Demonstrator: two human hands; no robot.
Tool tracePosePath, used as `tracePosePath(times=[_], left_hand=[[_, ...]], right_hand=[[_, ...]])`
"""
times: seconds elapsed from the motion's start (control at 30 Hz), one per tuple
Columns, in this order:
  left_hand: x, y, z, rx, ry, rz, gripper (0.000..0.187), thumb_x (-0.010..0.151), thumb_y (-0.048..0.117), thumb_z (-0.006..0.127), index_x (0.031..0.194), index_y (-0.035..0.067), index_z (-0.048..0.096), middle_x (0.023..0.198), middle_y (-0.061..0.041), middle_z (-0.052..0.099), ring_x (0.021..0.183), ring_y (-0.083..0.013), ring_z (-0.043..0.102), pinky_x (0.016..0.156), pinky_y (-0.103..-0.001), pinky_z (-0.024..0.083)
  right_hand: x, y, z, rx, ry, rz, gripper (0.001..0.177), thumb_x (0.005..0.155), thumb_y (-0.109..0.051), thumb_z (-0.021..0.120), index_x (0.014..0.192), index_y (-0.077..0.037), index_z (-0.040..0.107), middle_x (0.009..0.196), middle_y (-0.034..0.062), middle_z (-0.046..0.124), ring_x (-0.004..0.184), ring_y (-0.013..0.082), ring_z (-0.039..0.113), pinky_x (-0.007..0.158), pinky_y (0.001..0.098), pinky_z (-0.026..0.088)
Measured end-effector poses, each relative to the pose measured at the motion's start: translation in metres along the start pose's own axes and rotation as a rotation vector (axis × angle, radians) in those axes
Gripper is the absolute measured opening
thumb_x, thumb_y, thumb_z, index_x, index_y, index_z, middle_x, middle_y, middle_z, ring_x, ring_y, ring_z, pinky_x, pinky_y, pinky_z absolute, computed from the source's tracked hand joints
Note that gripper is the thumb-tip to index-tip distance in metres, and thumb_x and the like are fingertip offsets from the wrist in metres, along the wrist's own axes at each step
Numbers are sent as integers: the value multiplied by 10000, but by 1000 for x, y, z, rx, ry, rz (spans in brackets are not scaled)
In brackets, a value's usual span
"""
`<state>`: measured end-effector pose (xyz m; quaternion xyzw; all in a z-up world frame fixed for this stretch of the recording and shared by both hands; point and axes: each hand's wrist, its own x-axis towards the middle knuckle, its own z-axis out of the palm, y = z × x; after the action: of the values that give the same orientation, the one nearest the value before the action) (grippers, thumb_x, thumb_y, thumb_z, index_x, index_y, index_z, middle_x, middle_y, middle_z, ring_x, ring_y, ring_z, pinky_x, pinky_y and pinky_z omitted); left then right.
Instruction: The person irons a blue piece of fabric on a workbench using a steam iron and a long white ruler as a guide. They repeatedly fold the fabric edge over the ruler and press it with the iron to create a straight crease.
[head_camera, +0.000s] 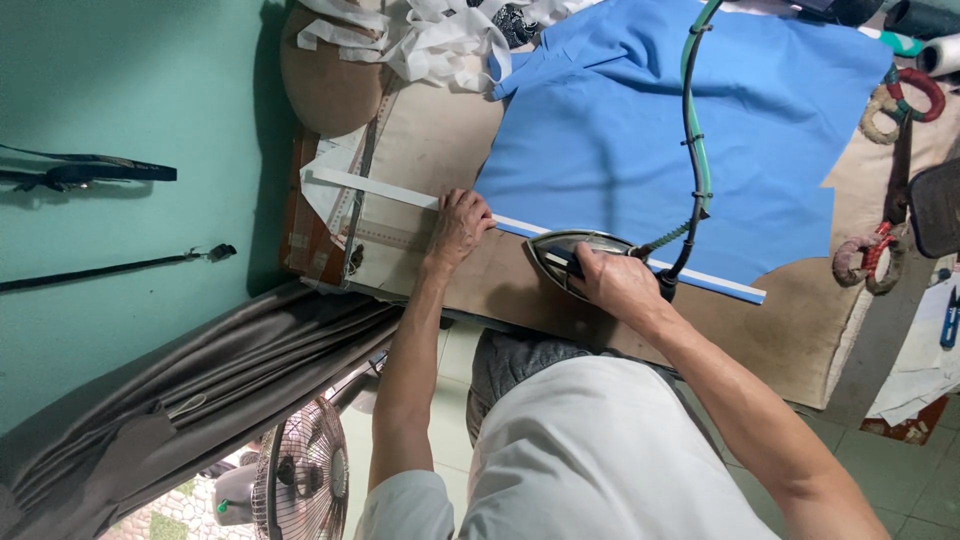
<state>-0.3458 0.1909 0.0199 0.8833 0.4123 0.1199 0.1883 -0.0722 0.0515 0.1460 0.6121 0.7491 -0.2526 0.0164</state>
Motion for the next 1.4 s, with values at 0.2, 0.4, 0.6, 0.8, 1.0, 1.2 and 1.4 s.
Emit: tracePosePath(times=[0.2,0.4,0.6,0.8,1.0,1.2,1.4], left_hand=[[3,-4,-2,-79,2,8,201,856,322,760,841,168,632,909,-7,527,957,-246,522,841,-413,416],[3,-13,-4,-166,69,52,211,819,299,798,876,174,639,906,-10,539,944,-247,544,820,-403,445],[-17,-31,-23,-208,170,-11,288,845,321,821,888,141,600,976,-10,496,974,-258,501,896,-405,414],[-21,-35,-22,-161,179,-61,177,921,230,738,908,123,598,996,-38,504,996,-273,506,942,-418,387],[-18,-34,-26,-169,197,-58,147,939,192,717,927,105,599,972,-61,504,970,-283,506,932,-417,390],[-23,-30,-30,-242,206,-23,301,911,399,757,951,153,588,978,-4,490,946,-231,497,968,-402,375],[-23,-28,-21,-169,194,-54,225,918,300,751,908,131,604,1001,-52,497,1007,-278,495,976,-445,362]], right_hand=[[30,-22,14,5,41,-29,398,849,-386,663,1039,-125,430,684,143,605,625,412,688,559,544,568],[52,-40,14,-11,36,-43,384,848,-367,673,1016,-122,430,661,106,594,582,375,688,525,510,570],[54,-42,12,12,34,-43,382,861,-375,660,1008,-103,437,641,136,581,573,402,682,532,528,566],[54,-43,8,46,14,-30,399,861,-394,658,1015,-101,434,656,162,595,597,429,686,551,557,567],[54,-46,4,48,-26,2,383,874,-389,651,1026,-106,441,689,164,628,638,418,704,585,546,575],[54,-48,2,40,-41,13,384,869,-377,661,1034,-106,444,706,172,633,654,424,708,592,551,574],[56,-50,1,24,-41,25,385,871,-379,658,1044,-106,450,711,174,643,666,419,711,610,545,582]])
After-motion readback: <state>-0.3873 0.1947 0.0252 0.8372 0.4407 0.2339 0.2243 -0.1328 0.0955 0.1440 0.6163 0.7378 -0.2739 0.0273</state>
